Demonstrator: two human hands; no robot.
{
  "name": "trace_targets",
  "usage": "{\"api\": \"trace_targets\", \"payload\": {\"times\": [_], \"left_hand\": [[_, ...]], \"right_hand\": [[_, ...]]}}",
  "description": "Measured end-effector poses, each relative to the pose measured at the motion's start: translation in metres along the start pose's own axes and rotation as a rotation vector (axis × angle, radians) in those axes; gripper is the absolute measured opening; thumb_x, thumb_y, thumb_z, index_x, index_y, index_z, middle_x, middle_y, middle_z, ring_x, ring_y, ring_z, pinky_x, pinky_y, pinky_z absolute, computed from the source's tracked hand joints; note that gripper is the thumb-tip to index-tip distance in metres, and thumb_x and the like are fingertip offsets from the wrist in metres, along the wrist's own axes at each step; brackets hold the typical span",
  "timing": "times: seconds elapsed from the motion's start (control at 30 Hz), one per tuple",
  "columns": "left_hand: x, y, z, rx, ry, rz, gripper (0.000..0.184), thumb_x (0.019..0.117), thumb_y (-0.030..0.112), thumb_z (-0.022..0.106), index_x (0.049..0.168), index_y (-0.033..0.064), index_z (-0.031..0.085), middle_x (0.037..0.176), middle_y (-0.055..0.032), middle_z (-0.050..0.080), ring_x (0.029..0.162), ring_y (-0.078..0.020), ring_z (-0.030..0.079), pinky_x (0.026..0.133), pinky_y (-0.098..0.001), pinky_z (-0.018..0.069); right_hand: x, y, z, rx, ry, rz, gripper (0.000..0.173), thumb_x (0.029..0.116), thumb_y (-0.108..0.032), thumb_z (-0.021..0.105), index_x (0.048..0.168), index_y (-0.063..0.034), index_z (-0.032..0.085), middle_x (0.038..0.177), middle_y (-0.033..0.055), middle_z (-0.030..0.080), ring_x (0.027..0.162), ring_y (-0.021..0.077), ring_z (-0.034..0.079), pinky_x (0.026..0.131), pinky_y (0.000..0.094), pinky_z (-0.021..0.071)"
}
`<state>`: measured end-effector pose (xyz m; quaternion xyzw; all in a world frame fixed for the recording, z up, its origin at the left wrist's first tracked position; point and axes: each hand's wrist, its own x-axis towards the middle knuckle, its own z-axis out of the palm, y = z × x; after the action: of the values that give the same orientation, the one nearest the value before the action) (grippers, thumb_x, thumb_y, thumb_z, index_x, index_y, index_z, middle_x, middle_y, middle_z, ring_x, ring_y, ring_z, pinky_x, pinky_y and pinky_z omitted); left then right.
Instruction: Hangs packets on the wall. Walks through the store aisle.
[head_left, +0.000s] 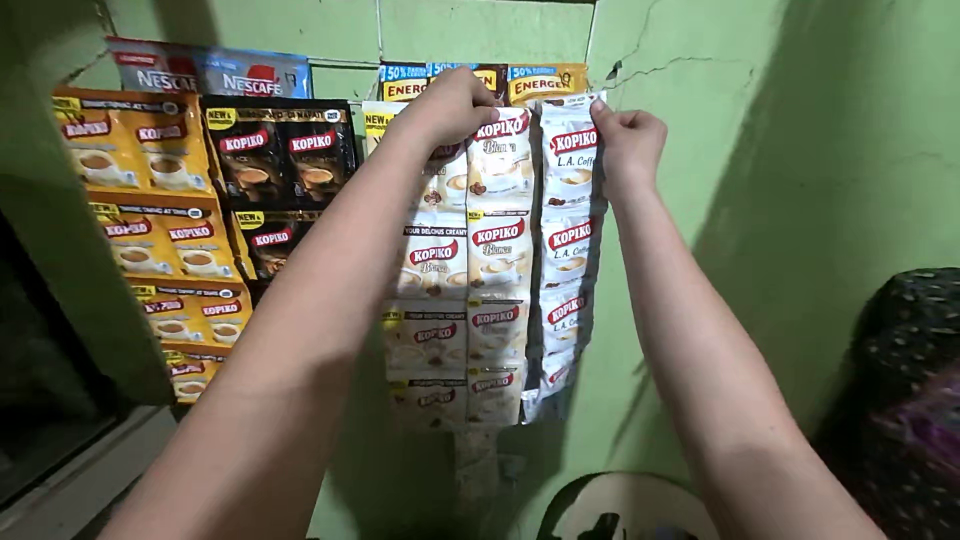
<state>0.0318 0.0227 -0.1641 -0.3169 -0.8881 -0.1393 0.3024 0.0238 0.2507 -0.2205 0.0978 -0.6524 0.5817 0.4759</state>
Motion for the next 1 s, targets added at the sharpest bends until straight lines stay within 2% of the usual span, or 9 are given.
{"api": "trace_targets", "payload": {"times": [0.07,0.23,0.3,0.4,0.5,0.6,0.7,0.83,1.0], "left_hand": [[0.000,0.001,0.000,-0.008,0.006,-0.009,0.031,0.1077,0.018,0.050,0.121,-0.0023,0.069,0.118,-0.0240,0.067,0.116,-0.0349,0.062,0.103,-0.0534,0.0431],[0.000,0.004,0.004,-0.023,0.024,-0.020,0.032,0.1086,0.016,0.047,0.125,-0.0011,0.067,0.122,-0.0228,0.067,0.119,-0.0339,0.062,0.105,-0.0527,0.0431],[0.001,0.003,0.005,-0.024,0.024,-0.014,0.032,0.1086,0.016,0.046,0.126,-0.0017,0.067,0.125,-0.0238,0.066,0.121,-0.0354,0.061,0.107,-0.0538,0.0418],[0.000,0.004,0.006,-0.026,0.026,-0.031,0.032,0.1091,0.018,0.046,0.124,-0.0012,0.067,0.120,-0.0229,0.067,0.115,-0.0341,0.063,0.103,-0.0538,0.0444],[0.000,0.009,0.004,-0.028,0.009,-0.062,0.036,0.1105,0.019,0.042,0.124,-0.0034,0.066,0.120,-0.0252,0.066,0.115,-0.0364,0.062,0.103,-0.0555,0.0437],[0.002,0.013,0.006,-0.010,0.014,-0.052,0.039,0.1116,0.022,0.038,0.126,-0.0021,0.064,0.121,-0.0252,0.065,0.116,-0.0378,0.061,0.102,-0.0582,0.0429],[0.006,0.019,0.012,0.017,0.002,0.012,0.043,0.1123,0.027,0.035,0.138,0.0037,0.060,0.136,-0.0228,0.061,0.133,-0.0394,0.053,0.111,-0.0644,0.0341],[0.013,0.031,0.025,0.055,0.012,0.039,0.039,0.1107,0.028,0.041,0.134,0.0053,0.064,0.134,-0.0208,0.062,0.132,-0.0388,0.053,0.109,-0.0675,0.0321],[0.014,0.031,0.042,0.142,0.088,0.056,0.041,0.1111,0.026,0.038,0.140,0.0032,0.057,0.142,-0.0208,0.057,0.138,-0.0398,0.048,0.111,-0.0681,0.0261]], "right_hand": [[0.008,-0.011,-0.003,-0.099,-0.013,-0.061,0.044,0.0956,-0.025,0.072,0.123,0.0058,0.058,0.095,0.0141,0.065,0.079,0.0186,0.063,0.079,0.0380,0.0547],[0.019,-0.044,0.001,-0.256,-0.169,-0.195,0.024,0.1020,-0.017,0.060,0.115,-0.0005,0.071,0.106,0.0121,0.071,0.094,0.0153,0.067,0.088,0.0354,0.0532],[0.009,-0.052,0.004,-0.432,-0.240,-0.171,0.027,0.1044,-0.016,0.055,0.121,-0.0010,0.070,0.116,0.0170,0.070,0.108,0.0226,0.067,0.097,0.0413,0.0494],[0.005,-0.052,0.013,-0.698,-0.258,-0.146,0.033,0.1061,-0.023,0.052,0.129,-0.0038,0.067,0.146,0.0287,0.047,0.129,0.0415,0.054,0.104,0.0551,0.0453],[0.009,-0.057,0.023,-0.840,-0.272,-0.144,0.038,0.1066,-0.028,0.050,0.132,-0.0056,0.066,0.162,0.0292,0.023,0.141,0.0484,0.037,0.106,0.0628,0.0403],[0.003,-0.048,0.023,-0.808,-0.321,-0.291,0.038,0.1080,-0.030,0.047,0.126,-0.0061,0.070,0.159,0.0246,0.031,0.146,0.0477,0.027,0.103,0.0724,0.0298],[-0.005,-0.022,0.019,-0.761,-0.294,-0.429,0.038,0.1093,-0.034,0.044,0.127,-0.0125,0.069,0.152,0.0250,0.040,0.140,0.0487,0.034,0.099,0.0698,0.0331],[-0.019,-0.004,0.017,-0.606,-0.196,-0.413,0.036,0.1052,-0.027,0.053,0.138,-0.0149,0.064,0.153,0.0287,0.038,0.135,0.0512,0.038,0.096,0.0656,0.0382],[-0.045,0.002,0.007,-0.291,-0.019,-0.252,0.079,0.0856,-0.019,0.078,0.151,0.0018,0.039,0.144,0.0342,0.039,0.126,0.0439,0.048,0.101,0.0460,0.0475]]}}
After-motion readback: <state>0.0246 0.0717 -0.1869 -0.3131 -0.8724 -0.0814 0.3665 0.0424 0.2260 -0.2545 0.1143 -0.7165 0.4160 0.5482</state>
